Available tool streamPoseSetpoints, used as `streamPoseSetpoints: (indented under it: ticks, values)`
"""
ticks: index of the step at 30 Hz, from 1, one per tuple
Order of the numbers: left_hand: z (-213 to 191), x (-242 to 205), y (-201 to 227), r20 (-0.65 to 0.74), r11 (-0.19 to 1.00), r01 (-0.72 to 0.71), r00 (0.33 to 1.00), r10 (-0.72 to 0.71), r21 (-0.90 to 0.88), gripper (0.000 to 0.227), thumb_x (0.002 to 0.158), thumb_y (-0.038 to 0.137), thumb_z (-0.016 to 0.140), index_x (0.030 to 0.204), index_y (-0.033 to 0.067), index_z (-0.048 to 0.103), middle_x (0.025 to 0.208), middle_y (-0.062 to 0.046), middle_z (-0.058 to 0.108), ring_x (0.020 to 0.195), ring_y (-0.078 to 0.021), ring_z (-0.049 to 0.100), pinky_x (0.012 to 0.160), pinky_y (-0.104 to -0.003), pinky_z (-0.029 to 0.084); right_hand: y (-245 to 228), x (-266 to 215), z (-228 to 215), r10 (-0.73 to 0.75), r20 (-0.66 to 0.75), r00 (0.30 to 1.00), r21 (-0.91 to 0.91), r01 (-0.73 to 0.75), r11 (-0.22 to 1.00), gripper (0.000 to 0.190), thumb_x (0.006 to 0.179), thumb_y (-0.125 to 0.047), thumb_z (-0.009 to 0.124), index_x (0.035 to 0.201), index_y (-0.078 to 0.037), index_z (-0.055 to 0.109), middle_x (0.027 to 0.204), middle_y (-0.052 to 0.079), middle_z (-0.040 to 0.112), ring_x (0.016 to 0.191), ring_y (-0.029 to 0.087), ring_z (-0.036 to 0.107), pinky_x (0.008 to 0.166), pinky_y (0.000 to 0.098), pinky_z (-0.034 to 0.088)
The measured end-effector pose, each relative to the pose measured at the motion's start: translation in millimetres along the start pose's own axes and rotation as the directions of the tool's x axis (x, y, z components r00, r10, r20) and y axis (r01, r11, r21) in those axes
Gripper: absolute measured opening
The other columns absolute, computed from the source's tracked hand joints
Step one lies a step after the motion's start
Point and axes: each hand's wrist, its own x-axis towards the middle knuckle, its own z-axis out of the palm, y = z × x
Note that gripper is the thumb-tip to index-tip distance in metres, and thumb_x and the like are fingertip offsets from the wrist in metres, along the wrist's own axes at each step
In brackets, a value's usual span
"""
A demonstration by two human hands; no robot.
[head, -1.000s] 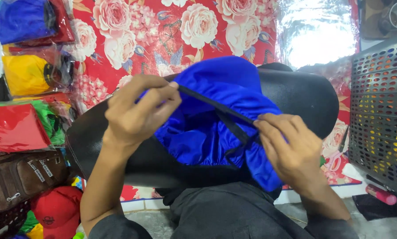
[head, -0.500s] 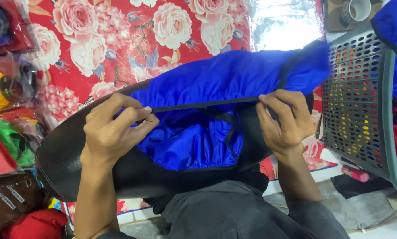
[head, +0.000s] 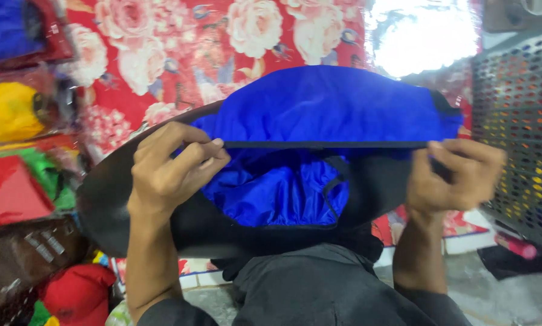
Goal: Fitting a blue elasticized protective fabric cover onto a black motorcycle seat
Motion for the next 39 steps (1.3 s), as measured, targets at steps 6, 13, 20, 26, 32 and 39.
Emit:
streamPoseSetpoints:
  ticks: [6, 13, 20, 26, 32, 39]
  values:
    - [-5, 8, 2, -0.049, 1.0, 0.017, 0.999, -0.018, -0.006, 0.028, 0.091, -0.013, 0.081, 0.076, 0.0001, 0.061, 0.081, -0.012, 0.061, 0.066, -0.0238, 0.058, 0.059, -0.033, 0.047, 24, -10, -7, 0.125, -0.021, 0.992, 0.08, -0.123, 0.989, 0.032, 0.079, 0.039, 0.077, 0.088, 0.01, 0.068, 0.094, 0.025, 0.06, 0.073, 0.032, 0.05, 0.057, 0.0432, 0.034]
    - [3, 13, 12, 0.149, 0.931, 0.211, 0.974, -0.173, -0.299, 0.012, 0.094, -0.001, 0.078, 0.105, 0.0009, 0.073, 0.096, -0.011, 0.071, 0.084, -0.0201, 0.069, 0.077, -0.031, 0.058, -6, 13, -5, 0.154, 0.395, 0.906, 0.306, -0.288, 0.907, 0.023, 0.092, 0.028, 0.083, 0.093, 0.01, 0.068, 0.099, 0.026, 0.069, 0.092, 0.034, 0.062, 0.086, 0.041, 0.044]
    - [14, 15, 15, 0.34, 0.763, 0.362, 0.919, -0.197, -0.536, 0.01, 0.101, 0.01, 0.068, 0.108, 0.0027, 0.069, 0.1, -0.009, 0.067, 0.087, -0.0197, 0.065, 0.081, -0.031, 0.055, -34, 26, 13, -0.01, 0.603, 0.798, 0.247, -0.175, 0.953, 0.027, 0.098, 0.004, 0.083, 0.124, -0.001, 0.075, 0.112, 0.018, 0.057, 0.105, 0.032, 0.055, 0.095, 0.0418, 0.046]
    - [14, 9, 10, 0.494, 0.587, 0.593, 0.799, -0.342, -0.551, 0.013, 0.098, 0.02, 0.071, 0.105, 0.0092, 0.072, 0.093, 0.0, 0.072, 0.079, -0.01, 0.063, 0.073, -0.024, 0.051, -44, 42, 16, 0.007, 0.618, 0.786, 0.365, -0.295, 0.883, 0.012, 0.101, 0.012, 0.075, 0.11, 0.004, 0.075, 0.107, 0.019, 0.07, 0.101, 0.03, 0.066, 0.096, 0.0383, 0.05]
    - [21, -1, -4, 0.686, 0.174, 0.773, 0.625, -0.373, -0.609, 0.021, 0.1, 0.023, 0.067, 0.108, 0.0056, 0.074, 0.093, 0.001, 0.071, 0.085, -0.0046, 0.06, 0.078, -0.021, 0.048, 7, 4, 11, 0.367, 0.861, 0.353, 0.215, -0.905, 0.368, 0.014, 0.093, 0.0, 0.071, 0.106, 0.003, 0.072, 0.103, 0.012, 0.071, 0.092, 0.016, 0.064, 0.083, 0.0205, 0.049]
    - [20, 8, -1, 0.721, 0.227, 0.859, 0.51, -0.469, -0.459, 0.026, 0.096, 0.037, 0.07, 0.086, 0.0133, 0.073, 0.066, 0.011, 0.046, 0.062, -0.0023, 0.033, 0.057, -0.022, 0.029, 28, -15, 24, 0.379, 0.889, 0.259, 0.267, -0.963, 0.032, 0.007, 0.094, -0.01, 0.067, 0.091, -0.004, 0.069, 0.099, 0.005, 0.066, 0.094, 0.011, 0.061, 0.083, 0.0171, 0.047]
